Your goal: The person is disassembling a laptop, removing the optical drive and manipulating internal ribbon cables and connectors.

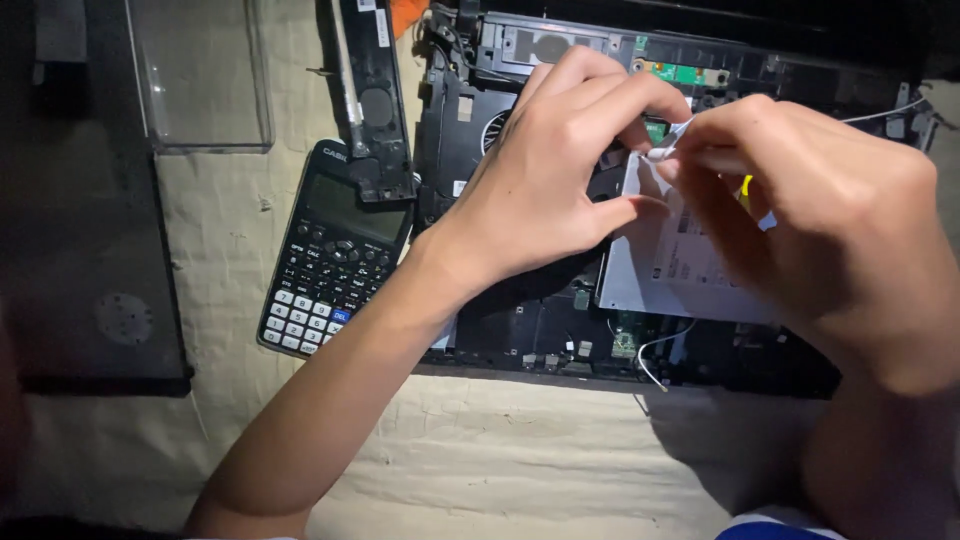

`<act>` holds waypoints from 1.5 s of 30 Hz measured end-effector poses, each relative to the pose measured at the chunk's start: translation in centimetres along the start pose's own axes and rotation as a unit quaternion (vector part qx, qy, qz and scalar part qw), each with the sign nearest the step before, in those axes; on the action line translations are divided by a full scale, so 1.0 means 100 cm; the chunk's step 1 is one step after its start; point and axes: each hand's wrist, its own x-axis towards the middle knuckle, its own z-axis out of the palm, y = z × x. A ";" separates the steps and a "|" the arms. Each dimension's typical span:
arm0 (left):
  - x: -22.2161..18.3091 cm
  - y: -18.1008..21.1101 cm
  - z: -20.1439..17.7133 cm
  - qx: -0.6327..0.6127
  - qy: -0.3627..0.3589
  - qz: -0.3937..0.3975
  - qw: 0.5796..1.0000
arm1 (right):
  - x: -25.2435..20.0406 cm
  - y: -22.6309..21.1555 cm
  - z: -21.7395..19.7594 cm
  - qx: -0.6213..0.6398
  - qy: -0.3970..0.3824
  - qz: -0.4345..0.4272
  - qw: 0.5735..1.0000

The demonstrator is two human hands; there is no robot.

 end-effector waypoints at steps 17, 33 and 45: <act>0.002 0.005 -0.001 -0.002 0.002 -0.006 1.000 | 0.011 -0.016 0.020 -0.076 0.078 0.116 0.987; 0.000 0.004 -0.001 0.001 0.005 -0.038 0.999 | 0.021 -0.015 0.002 0.032 -0.021 0.118 0.992; 0.001 0.005 -0.001 -0.021 0.005 -0.032 0.999 | 0.019 -0.024 0.016 -0.015 0.040 0.129 0.991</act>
